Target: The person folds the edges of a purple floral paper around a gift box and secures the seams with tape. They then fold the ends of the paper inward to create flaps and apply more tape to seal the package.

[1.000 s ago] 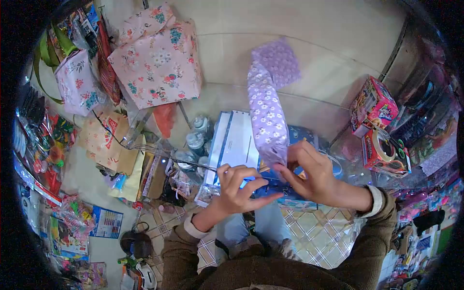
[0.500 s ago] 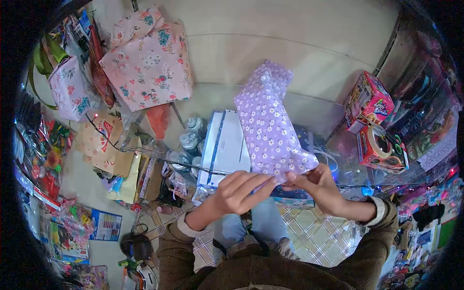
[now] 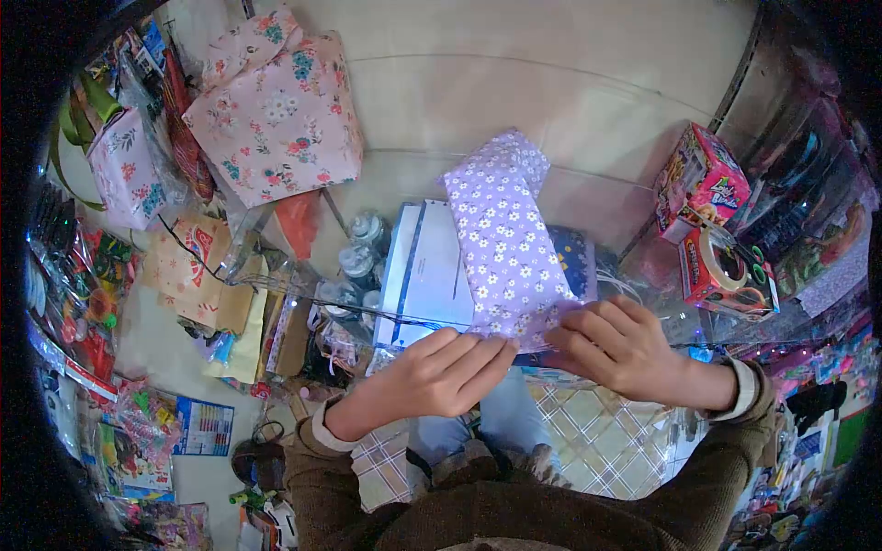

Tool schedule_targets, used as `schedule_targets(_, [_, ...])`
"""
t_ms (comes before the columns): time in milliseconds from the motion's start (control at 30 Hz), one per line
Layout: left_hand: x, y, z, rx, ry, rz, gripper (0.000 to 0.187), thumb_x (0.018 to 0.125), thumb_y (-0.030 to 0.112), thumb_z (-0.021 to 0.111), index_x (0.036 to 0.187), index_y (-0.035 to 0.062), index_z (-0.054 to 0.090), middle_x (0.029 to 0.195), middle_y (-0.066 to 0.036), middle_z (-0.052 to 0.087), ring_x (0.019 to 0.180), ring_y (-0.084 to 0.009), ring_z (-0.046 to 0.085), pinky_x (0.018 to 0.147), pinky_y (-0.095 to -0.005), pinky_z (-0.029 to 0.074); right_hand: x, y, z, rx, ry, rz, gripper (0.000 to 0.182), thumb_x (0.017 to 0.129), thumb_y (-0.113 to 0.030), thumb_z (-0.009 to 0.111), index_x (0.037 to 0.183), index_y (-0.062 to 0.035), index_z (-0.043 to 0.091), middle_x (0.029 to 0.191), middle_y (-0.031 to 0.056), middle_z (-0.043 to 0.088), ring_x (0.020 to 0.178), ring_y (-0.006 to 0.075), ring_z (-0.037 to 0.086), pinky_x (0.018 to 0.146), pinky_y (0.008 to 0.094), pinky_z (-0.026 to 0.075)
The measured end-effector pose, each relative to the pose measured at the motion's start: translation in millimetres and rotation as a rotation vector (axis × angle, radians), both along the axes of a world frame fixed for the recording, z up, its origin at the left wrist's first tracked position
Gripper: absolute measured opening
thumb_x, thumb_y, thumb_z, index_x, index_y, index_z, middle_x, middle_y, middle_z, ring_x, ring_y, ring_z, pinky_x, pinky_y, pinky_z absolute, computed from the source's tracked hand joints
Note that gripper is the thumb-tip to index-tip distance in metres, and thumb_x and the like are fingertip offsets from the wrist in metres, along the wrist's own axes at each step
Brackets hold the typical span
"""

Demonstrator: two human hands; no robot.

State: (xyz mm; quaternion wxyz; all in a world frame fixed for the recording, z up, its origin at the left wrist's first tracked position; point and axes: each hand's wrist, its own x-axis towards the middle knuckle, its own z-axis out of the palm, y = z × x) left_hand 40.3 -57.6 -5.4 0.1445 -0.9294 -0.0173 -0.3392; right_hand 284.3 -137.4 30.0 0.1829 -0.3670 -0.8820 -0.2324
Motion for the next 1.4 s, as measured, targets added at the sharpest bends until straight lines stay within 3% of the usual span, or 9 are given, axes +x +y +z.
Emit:
schedule_targets(233, [-3.6, 10.4, -19.6, -0.262, -0.255, -0.007, 0.024, 0.068, 0.016, 0.081, 0.087, 0.0046, 0.071, 0.081, -0.001, 0.062, 0.072, -0.0133, 0.056, 0.06, -0.0272, 0.039, 14.4, 13.5, -10.2, -0.263, 0.233, 0.111, 0.02, 0.076, -0.017, 0.071, 0.092, -0.005, 0.066, 0.092, 0.0069, 0.063, 0.08, 0.022, 0.061, 0.064, 0.0328, 0.051])
schedule_targets(333, [-5.7, 13.9, -23.7, -0.206, -0.322, 0.078, 0.028, 0.063, 0.023, 0.088, 0.08, 0.0089, 0.071, 0.074, 0.003, 0.06, 0.071, -0.0134, 0.056, 0.062, -0.0296, 0.038, 18.1, 17.2, -17.0, -0.326, 0.345, 0.122, 0.018, 0.079, -0.017, 0.071, 0.092, -0.0047, 0.068, 0.088, 0.007, 0.065, 0.077, 0.0238, 0.063, 0.066, 0.0336, 0.052])
schedule_targets(533, [-1.6, 15.8, -16.0, -0.419, -0.334, 0.091, 0.025, 0.064, 0.022, 0.087, 0.077, 0.0101, 0.069, 0.098, -0.006, 0.061, 0.086, -0.0228, 0.059, 0.072, -0.0334, 0.044, 18.9, 19.1, -16.1, -0.422, 0.467, 0.107, 0.023, 0.078, -0.02, 0.074, 0.096, -0.0077, 0.07, 0.083, 0.0053, 0.065, 0.075, 0.0236, 0.063, 0.067, 0.0359, 0.05])
schedule_targets(733, [4.3, 16.6, -23.9, -0.703, -0.325, -0.023, 0.027, 0.067, 0.014, 0.085, 0.066, 0.0043, 0.06, 0.131, -0.021, 0.053, 0.129, -0.0391, 0.047, 0.103, -0.0458, 0.041, 20.1, 15.4, -9.2, -0.46, 0.447, 0.036, 0.024, 0.073, -0.024, 0.078, 0.092, -0.0098, 0.071, 0.087, 0.0039, 0.063, 0.078, 0.024, 0.061, 0.07, 0.0351, 0.046])
schedule_targets(900, [6.6, 18.9, -16.2, -0.804, -0.302, -0.031, 0.03, 0.07, 0.009, 0.082, 0.061, 0.004, 0.053, 0.14, -0.025, 0.046, 0.133, -0.0416, 0.041, 0.107, -0.0469, 0.036, 13.2, 18.1, -2.4, -0.354, 0.551, 0.01, 0.017, 0.072, -0.017, 0.081, 0.085, -0.0093, 0.073, 0.108, 0.0089, 0.058, 0.097, 0.0248, 0.058, 0.078, 0.0351, 0.046])
schedule_targets(1000, [7.9, 18.8, -13.5, -0.792, -0.341, 0.017, 0.032, 0.068, 0.01, 0.083, 0.061, 0.0041, 0.052, 0.141, -0.026, 0.042, 0.134, -0.0438, 0.039, 0.108, -0.0485, 0.032, 12.1, 18.7, -5.2, -0.554, 0.718, -0.022, 0.018, 0.071, -0.011, 0.081, 0.087, -0.0089, 0.074, 0.115, 0.0122, 0.054, 0.105, 0.0253, 0.056, 0.084, 0.0355, 0.047])
schedule_targets(1200, [12.1, 11.4, -22.8, -0.716, -0.451, 0.155, 0.033, 0.062, 0.013, 0.085, 0.061, 0.0065, 0.052, 0.136, -0.024, 0.044, 0.127, -0.0423, 0.042, 0.104, -0.0504, 0.034, 11.6, 24.9, -8.7, -0.546, 0.802, 0.026, 0.022, 0.07, -0.01, 0.081, 0.091, -0.009, 0.074, 0.112, 0.0103, 0.057, 0.106, 0.0244, 0.056, 0.081, 0.0361, 0.048])
schedule_targets(1300, [13.3, 8.5, -25.1, -0.693, -0.48, 0.216, 0.034, 0.059, 0.014, 0.085, 0.061, 0.008, 0.052, 0.13, -0.021, 0.047, 0.122, -0.038, 0.045, 0.097, -0.0489, 0.036, 10.1, 21.1, -6.8, -0.379, 0.671, 0.002, 0.019, 0.072, -0.011, 0.077, 0.091, -0.0095, 0.074, 0.11, 0.0091, 0.06, 0.099, 0.0215, 0.059, 0.076, 0.0347, 0.046])
schedule_targets(1400, [13.2, 6.5, -26.0, -0.726, -0.494, 0.245, 0.035, 0.057, 0.015, 0.085, 0.061, 0.0092, 0.05, 0.124, -0.017, 0.05, 0.114, -0.0339, 0.046, 0.092, -0.0461, 0.033, 12.1, 10.1, -19.6, 0.213, 0.098, 0.055, 0.032, 0.062, -0.02, 0.085, 0.091, -0.0104, 0.076, 0.103, 0.0064, 0.061, 0.092, 0.02, 0.059, 0.066, 0.0306, 0.042])
